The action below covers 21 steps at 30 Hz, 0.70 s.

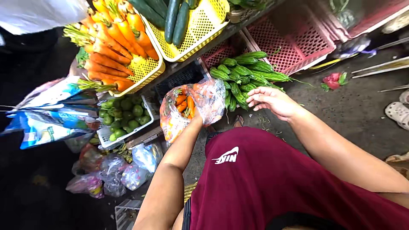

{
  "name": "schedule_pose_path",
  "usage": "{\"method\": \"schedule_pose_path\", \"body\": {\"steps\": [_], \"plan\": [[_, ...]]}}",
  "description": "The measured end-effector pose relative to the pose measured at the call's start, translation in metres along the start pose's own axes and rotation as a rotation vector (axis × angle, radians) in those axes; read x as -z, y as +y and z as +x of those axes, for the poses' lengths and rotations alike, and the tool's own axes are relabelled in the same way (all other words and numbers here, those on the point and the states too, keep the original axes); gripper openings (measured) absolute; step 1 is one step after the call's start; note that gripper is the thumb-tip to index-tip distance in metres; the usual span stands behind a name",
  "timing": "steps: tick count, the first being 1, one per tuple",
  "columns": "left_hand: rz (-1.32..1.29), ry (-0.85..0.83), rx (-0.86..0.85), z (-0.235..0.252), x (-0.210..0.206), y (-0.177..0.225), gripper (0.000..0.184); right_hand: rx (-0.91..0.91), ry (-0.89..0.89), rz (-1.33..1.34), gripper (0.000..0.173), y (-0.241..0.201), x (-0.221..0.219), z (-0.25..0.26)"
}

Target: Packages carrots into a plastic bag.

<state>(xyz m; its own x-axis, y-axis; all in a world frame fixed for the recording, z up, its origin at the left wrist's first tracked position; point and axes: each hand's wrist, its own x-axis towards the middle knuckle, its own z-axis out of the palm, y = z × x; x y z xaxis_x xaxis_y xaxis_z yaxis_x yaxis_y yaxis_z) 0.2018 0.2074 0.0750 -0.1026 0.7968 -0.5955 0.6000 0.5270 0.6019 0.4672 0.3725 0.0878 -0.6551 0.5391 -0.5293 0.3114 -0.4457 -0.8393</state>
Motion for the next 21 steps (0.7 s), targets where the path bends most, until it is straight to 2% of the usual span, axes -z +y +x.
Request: {"method": "schedule_pose_path", "body": {"steps": [1, 2, 3, 4, 5, 6, 9, 12, 14, 16, 18, 19, 21], "plan": [[0.022, -0.18, 0.316, 0.006, 0.014, 0.026, 0.047, 0.016, 0.002, -0.032, 0.022, -0.002, -0.009, 0.002], [0.059, -0.209, 0.429, 0.018, 0.013, 0.027, 0.05, 0.036, 0.006, -0.068, 0.022, -0.004, -0.02, 0.002], [0.111, -0.122, 0.376, 0.032, 0.005, 0.006, 0.053, 0.058, 0.01, -0.101, 0.022, -0.008, -0.03, 0.003], [0.117, 0.105, 0.195, 0.049, -0.011, -0.038, 0.058, 0.078, 0.014, -0.126, 0.022, -0.012, -0.04, 0.003], [0.058, 0.218, 0.102, 0.066, -0.011, -0.073, 0.065, 0.094, 0.016, -0.145, 0.022, -0.015, -0.049, 0.004], [-0.002, 0.236, 0.086, 0.075, 0.002, -0.095, 0.069, 0.107, 0.019, -0.159, 0.022, -0.018, -0.058, 0.005], [-0.139, 0.13, 0.117, 0.062, 0.064, -0.121, 0.057, 0.119, 0.033, -0.218, 0.02, -0.025, -0.087, 0.015], [-0.095, -0.052, 0.052, 0.03, 0.117, -0.115, 0.056, 0.208, 0.053, -0.405, 0.023, -0.035, -0.121, 0.03], [-0.007, -0.155, -0.019, -0.002, 0.148, -0.098, 0.052, 0.355, 0.063, -0.686, 0.035, -0.053, -0.151, 0.041], [0.015, -0.248, -0.095, -0.033, 0.168, -0.083, 0.052, 0.512, -0.02, -1.018, 0.059, -0.077, -0.186, 0.054], [-0.171, -0.361, -0.186, -0.055, 0.175, -0.085, 0.047, 0.634, -0.162, -1.305, 0.074, -0.089, -0.222, 0.069], [-0.368, -0.424, -0.227, -0.062, 0.175, -0.092, 0.042, 0.677, -0.228, -1.403, 0.073, -0.087, -0.236, 0.078], [-0.744, -0.41, -0.271, -0.08, 0.172, -0.114, 0.04, 0.649, -0.337, -1.479, 0.053, -0.083, -0.255, 0.091]]}}
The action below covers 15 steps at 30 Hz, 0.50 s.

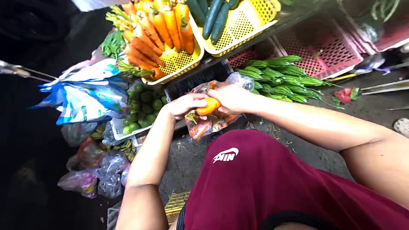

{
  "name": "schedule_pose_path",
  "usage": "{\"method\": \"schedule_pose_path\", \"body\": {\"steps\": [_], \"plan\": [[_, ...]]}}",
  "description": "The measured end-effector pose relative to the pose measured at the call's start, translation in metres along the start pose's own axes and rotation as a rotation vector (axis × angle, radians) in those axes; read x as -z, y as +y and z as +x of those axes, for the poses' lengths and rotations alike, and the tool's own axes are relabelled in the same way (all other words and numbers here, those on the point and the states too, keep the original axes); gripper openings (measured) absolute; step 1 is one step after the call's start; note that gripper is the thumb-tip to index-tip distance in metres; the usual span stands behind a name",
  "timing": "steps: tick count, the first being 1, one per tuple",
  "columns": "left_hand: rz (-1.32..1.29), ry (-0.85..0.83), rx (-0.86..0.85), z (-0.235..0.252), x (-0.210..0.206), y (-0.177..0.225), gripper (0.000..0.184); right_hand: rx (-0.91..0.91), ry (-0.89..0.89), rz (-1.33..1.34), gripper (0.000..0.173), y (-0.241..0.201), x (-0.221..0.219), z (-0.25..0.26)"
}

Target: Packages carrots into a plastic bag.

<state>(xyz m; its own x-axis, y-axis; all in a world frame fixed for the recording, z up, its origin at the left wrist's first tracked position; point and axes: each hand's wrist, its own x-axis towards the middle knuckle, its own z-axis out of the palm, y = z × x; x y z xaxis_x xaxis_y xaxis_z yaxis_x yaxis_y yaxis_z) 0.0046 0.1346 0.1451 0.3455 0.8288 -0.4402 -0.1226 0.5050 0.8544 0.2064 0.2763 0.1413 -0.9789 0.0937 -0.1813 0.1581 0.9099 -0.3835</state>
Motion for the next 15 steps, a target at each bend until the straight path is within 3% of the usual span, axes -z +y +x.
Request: {"method": "schedule_pose_path", "body": {"steps": [3, 5, 7, 9, 12, 15], "plan": [[-0.229, 0.284, -0.187, -0.032, 0.0, -0.037, 0.055, -0.117, -0.162, 0.176, 0.036, 0.0, -0.001, 0.015], [-0.201, 0.533, -0.253, -0.034, -0.011, -0.058, 0.045, -0.189, -0.171, 0.219, 0.036, 0.006, -0.006, 0.022], [-0.175, 0.858, -0.232, -0.019, -0.031, -0.072, 0.038, -0.179, -0.176, 0.184, 0.041, 0.007, -0.012, 0.026], [-0.213, 1.109, -0.186, 0.008, -0.044, -0.084, 0.045, -0.141, -0.167, 0.141, 0.043, 0.004, -0.015, 0.026], [-0.415, 1.345, -0.216, 0.051, -0.056, -0.099, 0.046, -0.12, -0.115, 0.092, 0.046, 0.0, -0.02, 0.02], [-0.189, 1.467, -0.201, 0.059, -0.07, -0.109, 0.054, -0.075, -0.093, 0.073, 0.051, -0.003, -0.024, 0.008]]}}
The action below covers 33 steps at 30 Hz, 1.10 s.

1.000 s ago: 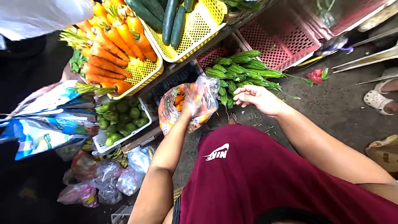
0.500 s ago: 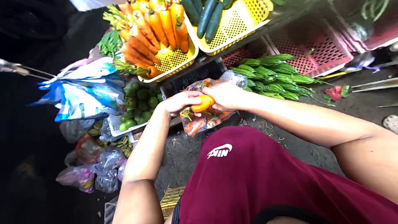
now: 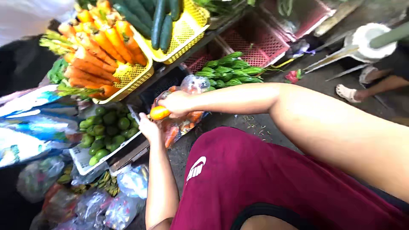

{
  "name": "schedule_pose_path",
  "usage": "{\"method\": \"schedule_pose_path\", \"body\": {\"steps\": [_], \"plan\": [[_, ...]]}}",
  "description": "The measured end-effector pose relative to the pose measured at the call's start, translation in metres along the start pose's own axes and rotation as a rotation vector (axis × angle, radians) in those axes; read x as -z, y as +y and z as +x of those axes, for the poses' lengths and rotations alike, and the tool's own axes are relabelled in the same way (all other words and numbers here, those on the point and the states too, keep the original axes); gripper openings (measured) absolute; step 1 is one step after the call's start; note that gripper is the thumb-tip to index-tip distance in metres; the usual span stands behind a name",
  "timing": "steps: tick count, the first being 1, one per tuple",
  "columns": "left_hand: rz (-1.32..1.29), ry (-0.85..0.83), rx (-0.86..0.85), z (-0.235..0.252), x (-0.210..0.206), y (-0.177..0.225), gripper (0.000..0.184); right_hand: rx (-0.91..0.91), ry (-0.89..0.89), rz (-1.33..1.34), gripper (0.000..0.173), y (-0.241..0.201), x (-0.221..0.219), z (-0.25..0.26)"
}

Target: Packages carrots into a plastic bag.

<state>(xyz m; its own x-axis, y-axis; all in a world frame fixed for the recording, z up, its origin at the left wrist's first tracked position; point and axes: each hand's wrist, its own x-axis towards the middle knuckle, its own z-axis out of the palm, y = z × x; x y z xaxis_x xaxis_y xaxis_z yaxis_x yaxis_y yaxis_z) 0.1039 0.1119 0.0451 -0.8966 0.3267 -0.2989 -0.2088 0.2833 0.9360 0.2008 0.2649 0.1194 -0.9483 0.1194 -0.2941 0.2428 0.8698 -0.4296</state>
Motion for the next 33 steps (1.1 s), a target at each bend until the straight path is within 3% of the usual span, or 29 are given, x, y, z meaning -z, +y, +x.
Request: {"method": "schedule_pose_path", "body": {"steps": [2, 5, 7, 10, 12, 13, 14, 15, 17, 19, 21, 23, 26, 29, 33], "plan": [[0.221, -0.052, -0.235, -0.023, 0.008, -0.001, 0.054, 0.093, -0.005, 0.02, 0.053, 0.008, 0.004, -0.022], [0.731, -0.388, -0.635, -0.08, 0.043, 0.0, 0.057, 0.223, -0.09, 0.008, 0.042, 0.033, 0.028, -0.073], [0.948, -0.558, -0.749, -0.111, 0.074, -0.005, 0.065, 0.186, -0.175, -0.044, 0.029, 0.045, 0.035, -0.105], [1.182, -0.434, -0.556, -0.11, 0.136, -0.014, 0.064, 0.217, -0.104, -0.14, 0.042, 0.079, 0.018, -0.123], [1.4, -0.34, -0.214, -0.092, 0.182, -0.019, 0.059, 0.15, -0.044, -0.063, 0.05, 0.088, 0.006, -0.135], [1.444, -0.3, -0.012, -0.09, 0.202, -0.02, 0.067, 0.092, -0.021, 0.04, 0.053, 0.084, -0.002, -0.142], [1.443, -0.233, 0.095, -0.095, 0.216, -0.02, 0.086, 0.042, 0.016, 0.166, 0.053, 0.077, -0.013, -0.146], [1.381, -0.148, 0.091, -0.105, 0.217, -0.016, 0.099, -0.002, 0.056, 0.31, 0.052, 0.068, -0.023, -0.15], [1.106, -0.016, -0.065, -0.131, 0.182, -0.002, 0.088, -0.05, 0.083, 0.519, 0.051, 0.058, -0.046, -0.149], [0.643, -0.058, -0.175, -0.151, 0.11, 0.006, 0.065, -0.031, 0.065, 0.593, 0.05, 0.05, -0.066, -0.139], [0.238, -0.23, -0.168, -0.157, 0.037, 0.012, 0.068, 0.007, 0.069, 0.614, 0.056, 0.034, -0.069, -0.129], [0.069, -0.244, -0.168, -0.153, -0.018, 0.028, 0.075, 0.033, 0.125, 0.616, 0.059, 0.022, -0.059, -0.12], [0.051, -0.198, -0.261, -0.117, -0.039, 0.062, 0.065, 0.008, 0.273, 0.691, 0.064, 0.025, -0.036, -0.105], [0.163, -0.179, -0.499, -0.064, -0.032, 0.104, 0.067, -0.058, 0.36, 0.744, 0.066, 0.048, -0.016, -0.093], [0.358, -0.042, -0.679, 0.036, -0.046, 0.152, 0.072, -0.247, 0.388, 0.736, 0.043, 0.08, -0.019, -0.084]]}}
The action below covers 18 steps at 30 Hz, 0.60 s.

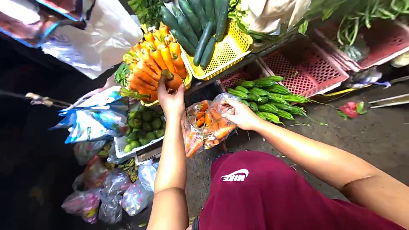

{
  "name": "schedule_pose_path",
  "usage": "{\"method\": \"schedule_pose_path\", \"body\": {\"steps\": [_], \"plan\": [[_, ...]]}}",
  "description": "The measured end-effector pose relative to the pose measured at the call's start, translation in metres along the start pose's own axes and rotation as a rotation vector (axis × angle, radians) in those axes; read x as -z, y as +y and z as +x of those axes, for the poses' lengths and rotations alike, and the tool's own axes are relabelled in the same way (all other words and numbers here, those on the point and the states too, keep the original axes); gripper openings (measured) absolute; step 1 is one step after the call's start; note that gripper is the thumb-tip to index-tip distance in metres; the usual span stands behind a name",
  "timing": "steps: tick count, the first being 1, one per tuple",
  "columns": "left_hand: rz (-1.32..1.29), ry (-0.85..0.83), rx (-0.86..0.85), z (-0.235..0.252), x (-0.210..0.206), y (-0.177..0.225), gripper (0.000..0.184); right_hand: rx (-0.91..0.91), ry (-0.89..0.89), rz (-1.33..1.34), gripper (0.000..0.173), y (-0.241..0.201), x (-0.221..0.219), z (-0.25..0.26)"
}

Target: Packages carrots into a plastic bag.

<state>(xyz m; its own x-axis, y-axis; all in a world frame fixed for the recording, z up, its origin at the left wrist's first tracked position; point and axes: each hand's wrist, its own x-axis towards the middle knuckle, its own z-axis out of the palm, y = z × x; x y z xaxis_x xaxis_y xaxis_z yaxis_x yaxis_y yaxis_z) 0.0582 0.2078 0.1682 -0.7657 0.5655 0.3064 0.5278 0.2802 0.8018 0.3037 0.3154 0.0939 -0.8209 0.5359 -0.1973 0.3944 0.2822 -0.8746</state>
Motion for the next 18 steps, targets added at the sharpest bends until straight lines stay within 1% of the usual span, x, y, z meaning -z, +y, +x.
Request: {"method": "schedule_pose_path", "body": {"steps": [2, 4, 6, 7, 8, 9, 10, 12, 13, 14, 15, 16, 17, 18], "plan": [[0.136, -0.04, -0.022, 0.048, -0.018, -0.017, 0.071, -0.071, 0.033, -0.037, 0.031, 0.002, -0.001, 0.012], [0.218, -0.11, -0.023, 0.08, -0.044, -0.04, 0.07, -0.073, 0.052, -0.061, 0.024, -0.008, -0.007, 0.025], [0.24, -0.189, 0.049, 0.091, -0.069, -0.057, 0.069, 0.041, 0.015, -0.044, 0.023, -0.024, -0.019, 0.035], [0.245, -0.216, 0.088, 0.093, -0.078, -0.065, 0.069, 0.118, -0.037, -0.033, 0.023, -0.03, -0.028, 0.043], [0.257, -0.242, 0.123, 0.096, -0.085, -0.07, 0.069, 0.16, -0.123, -0.035, 0.023, -0.034, -0.039, 0.052], [0.268, -0.269, 0.151, 0.098, -0.089, -0.074, 0.07, 0.151, -0.239, -0.068, 0.023, -0.033, -0.049, 0.063], [0.269, -0.282, 0.161, 0.1, -0.091, -0.076, 0.07, 0.088, -0.383, -0.138, 0.023, -0.029, -0.059, 0.075], [0.274, -0.314, 0.156, 0.102, -0.089, -0.079, 0.07, -0.118, -0.652, -0.374, 0.02, -0.019, -0.078, 0.096], [0.269, -0.335, 0.15, 0.102, -0.087, -0.08, 0.071, -0.233, -0.729, -0.486, 0.025, -0.014, -0.089, 0.105], [0.252, -0.345, 0.147, 0.103, -0.085, -0.083, 0.072, -0.331, -0.747, -0.557, 0.036, -0.008, -0.099, 0.114], [0.235, -0.352, 0.149, 0.104, -0.083, -0.085, 0.073, -0.387, -0.704, -0.589, 0.05, 0.0, -0.109, 0.121], [0.226, -0.364, 0.158, 0.105, -0.079, -0.087, 0.075, -0.394, -0.606, -0.593, 0.062, 0.009, -0.117, 0.127], [0.228, -0.384, 0.172, 0.107, -0.075, -0.087, 0.078, -0.368, -0.496, -0.577, 0.071, 0.018, -0.126, 0.134], [0.228, -0.396, 0.185, 0.109, -0.07, -0.087, 0.081, -0.316, -0.412, -0.563, 0.071, 0.026, -0.133, 0.143]]}}
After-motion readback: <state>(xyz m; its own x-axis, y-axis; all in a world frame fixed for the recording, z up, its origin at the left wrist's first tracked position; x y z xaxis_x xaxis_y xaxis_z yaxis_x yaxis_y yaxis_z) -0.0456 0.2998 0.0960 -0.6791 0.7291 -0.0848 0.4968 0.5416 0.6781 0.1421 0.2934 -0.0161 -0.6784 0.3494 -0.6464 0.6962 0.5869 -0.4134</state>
